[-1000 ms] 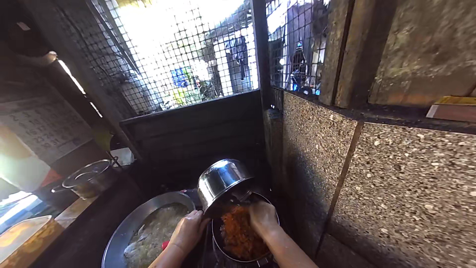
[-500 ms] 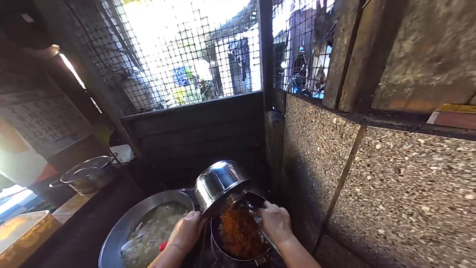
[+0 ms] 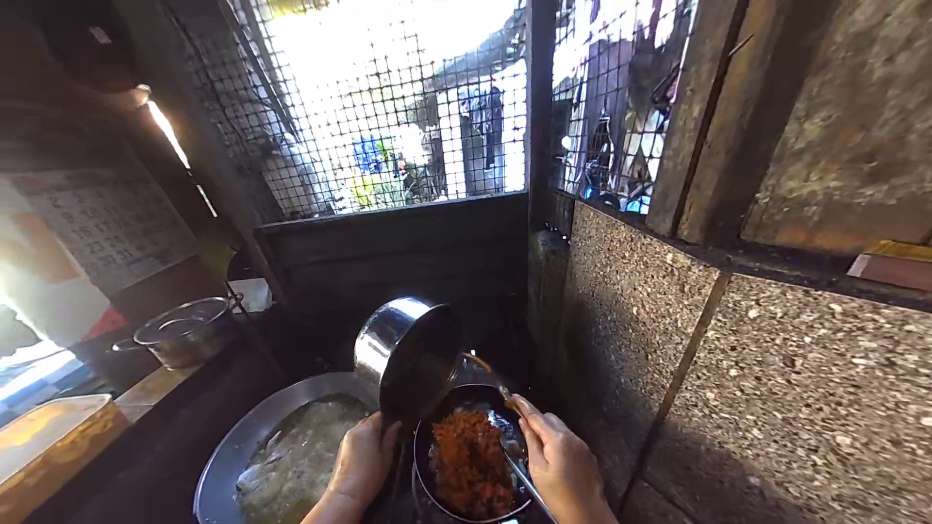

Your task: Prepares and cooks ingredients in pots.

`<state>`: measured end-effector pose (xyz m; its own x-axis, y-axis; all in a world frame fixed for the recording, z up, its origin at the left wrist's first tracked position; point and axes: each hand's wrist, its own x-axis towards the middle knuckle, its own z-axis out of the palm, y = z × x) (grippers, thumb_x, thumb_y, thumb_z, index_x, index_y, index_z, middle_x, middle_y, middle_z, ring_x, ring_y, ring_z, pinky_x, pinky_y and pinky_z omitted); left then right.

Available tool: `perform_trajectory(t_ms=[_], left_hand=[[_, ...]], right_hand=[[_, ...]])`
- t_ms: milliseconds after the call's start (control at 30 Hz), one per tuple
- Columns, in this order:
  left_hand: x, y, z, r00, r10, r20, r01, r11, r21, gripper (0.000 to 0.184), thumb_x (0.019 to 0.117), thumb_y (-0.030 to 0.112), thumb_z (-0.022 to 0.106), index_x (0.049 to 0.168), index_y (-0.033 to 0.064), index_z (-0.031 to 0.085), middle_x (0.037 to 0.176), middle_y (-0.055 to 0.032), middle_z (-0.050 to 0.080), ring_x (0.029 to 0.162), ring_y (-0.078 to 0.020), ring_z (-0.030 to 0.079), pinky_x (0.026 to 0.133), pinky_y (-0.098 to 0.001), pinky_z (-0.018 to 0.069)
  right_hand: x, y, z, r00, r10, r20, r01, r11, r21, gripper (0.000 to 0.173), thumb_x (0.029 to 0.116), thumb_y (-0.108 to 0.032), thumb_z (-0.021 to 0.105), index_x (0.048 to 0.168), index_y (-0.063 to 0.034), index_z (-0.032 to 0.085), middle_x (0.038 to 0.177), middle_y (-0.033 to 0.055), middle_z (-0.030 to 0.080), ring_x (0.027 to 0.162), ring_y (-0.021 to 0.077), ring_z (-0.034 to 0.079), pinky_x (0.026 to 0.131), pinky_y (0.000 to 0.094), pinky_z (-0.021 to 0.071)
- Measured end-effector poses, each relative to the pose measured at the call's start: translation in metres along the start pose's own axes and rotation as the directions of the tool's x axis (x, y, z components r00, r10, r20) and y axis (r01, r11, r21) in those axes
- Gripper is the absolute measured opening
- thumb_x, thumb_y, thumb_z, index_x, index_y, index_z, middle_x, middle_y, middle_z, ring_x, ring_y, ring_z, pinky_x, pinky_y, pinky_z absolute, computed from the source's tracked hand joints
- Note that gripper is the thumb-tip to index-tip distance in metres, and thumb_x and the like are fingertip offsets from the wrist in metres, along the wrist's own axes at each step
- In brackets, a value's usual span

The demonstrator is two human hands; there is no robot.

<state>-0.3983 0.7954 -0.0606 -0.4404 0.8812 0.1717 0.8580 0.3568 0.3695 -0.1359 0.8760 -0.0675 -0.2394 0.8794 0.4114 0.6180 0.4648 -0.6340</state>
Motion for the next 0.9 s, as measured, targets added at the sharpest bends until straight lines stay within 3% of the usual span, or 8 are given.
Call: perform_trajectory(t_ms=[100, 167, 200, 433, 533, 700, 800, 900], left_hand=[[-0.002, 0.004, -0.001, 0.998, -0.052, -0.029, 0.050, 0.997, -0.062, 0.035, 0.1060, 0.029, 0.054, 0.112, -0.0006, 0.071, 0.106, -0.0183, 0.073, 0.105, -0.0326, 0.071, 0.098, -0.0504, 0.0528], [-0.013, 0.001, 0.002, 0.995, -0.101, 0.018, 0.102, 0.993, -0.058, 0.036, 0.1064, 0.031, 0.053, 0.115, 0.0007, 0.070, 0.109, -0.0178, 0.073, 0.108, -0.0326, 0.070, 0.099, -0.0505, 0.0522], [-0.011, 0.003, 0.000, 0.994, -0.104, 0.021, 0.105, 0.992, -0.068, 0.036, 0.1061, 0.030, 0.054, 0.116, 0.0001, 0.070, 0.109, -0.0190, 0.073, 0.107, -0.0343, 0.071, 0.099, -0.0525, 0.0522], [-0.028, 0.005, -0.001, 0.977, -0.199, 0.072, 0.207, 0.969, -0.134, 0.045, 0.1064, 0.037, 0.052, 0.114, -0.0037, 0.068, 0.108, -0.0223, 0.071, 0.110, -0.0365, 0.068, 0.100, -0.0532, 0.0501], [-0.041, 0.001, -0.001, 0.960, -0.256, 0.116, 0.270, 0.954, -0.130, 0.046, 0.1077, 0.038, 0.050, 0.120, -0.0023, 0.068, 0.114, -0.0214, 0.071, 0.115, -0.0344, 0.067, 0.104, -0.0506, 0.0479], [-0.051, -0.005, -0.002, 0.933, -0.301, 0.196, 0.342, 0.912, -0.226, 0.052, 0.1075, 0.042, 0.050, 0.112, -0.0060, 0.069, 0.109, -0.0260, 0.070, 0.111, -0.0392, 0.066, 0.100, -0.0559, 0.0480], [-0.073, 0.004, -0.003, 0.895, -0.327, 0.302, 0.441, 0.748, -0.496, 0.049, 0.1080, 0.043, 0.050, 0.111, -0.0043, 0.065, 0.085, -0.0159, 0.064, 0.074, -0.0271, 0.064, 0.072, -0.0460, 0.0542], [-0.116, 0.016, -0.017, 0.865, -0.243, 0.440, 0.502, 0.422, -0.755, 0.037, 0.1104, 0.037, 0.046, 0.098, 0.0037, 0.057, 0.066, 0.0005, 0.050, 0.050, -0.0095, 0.047, 0.050, -0.0271, 0.0443]], right_hand=[[-0.001, 0.017, 0.017, 0.952, 0.154, 0.266, -0.116, 0.982, -0.152, 0.047, 0.1029, -0.013, 0.050, 0.149, -0.0219, 0.058, 0.116, 0.0191, 0.072, 0.101, 0.0373, 0.072, 0.086, 0.0567, 0.0575], [-0.003, 0.037, 0.032, 0.741, 0.367, 0.562, -0.202, 0.920, -0.336, 0.052, 0.1055, -0.019, 0.047, 0.156, -0.0326, 0.047, 0.134, 0.0152, 0.067, 0.123, 0.0362, 0.065, 0.101, 0.0588, 0.0506], [0.003, 0.040, 0.031, 0.728, 0.372, 0.576, -0.215, 0.922, -0.323, 0.050, 0.1066, -0.021, 0.046, 0.156, -0.0308, 0.047, 0.135, 0.0162, 0.067, 0.124, 0.0374, 0.064, 0.102, 0.0603, 0.0496], [-0.003, 0.024, 0.015, 0.964, 0.160, 0.210, -0.157, 0.987, -0.029, 0.040, 0.1073, -0.016, 0.048, 0.144, -0.0102, 0.062, 0.121, 0.0215, 0.073, 0.110, 0.0409, 0.071, 0.096, 0.0595, 0.0534], [-0.007, 0.034, 0.042, 0.794, 0.411, 0.448, -0.278, 0.901, -0.334, 0.045, 0.1086, -0.022, 0.043, 0.153, -0.0250, 0.052, 0.132, 0.0166, 0.068, 0.121, 0.0369, 0.066, 0.101, 0.0570, 0.0512], [-0.009, -0.032, 0.017, 0.925, 0.172, 0.337, -0.237, 0.959, 0.159, 0.038, 0.1095, -0.024, 0.047, 0.140, -0.0089, 0.064, 0.128, 0.0159, 0.071, 0.121, 0.0316, 0.068, 0.108, 0.0523, 0.0485], [-0.001, -0.073, 0.018, 0.901, 0.046, 0.431, -0.247, 0.872, 0.422, 0.044, 0.1085, -0.016, 0.045, 0.150, -0.0022, 0.050, 0.144, 0.0170, 0.060, 0.129, 0.0250, 0.061, 0.112, 0.0421, 0.0463], [-0.033, -0.099, 0.010, 0.980, -0.094, 0.178, -0.006, 0.869, 0.495, 0.053, 0.1049, -0.018, 0.051, 0.154, 0.0017, 0.043, 0.150, 0.0193, 0.055, 0.136, 0.0264, 0.056, 0.116, 0.0408, 0.0430]])
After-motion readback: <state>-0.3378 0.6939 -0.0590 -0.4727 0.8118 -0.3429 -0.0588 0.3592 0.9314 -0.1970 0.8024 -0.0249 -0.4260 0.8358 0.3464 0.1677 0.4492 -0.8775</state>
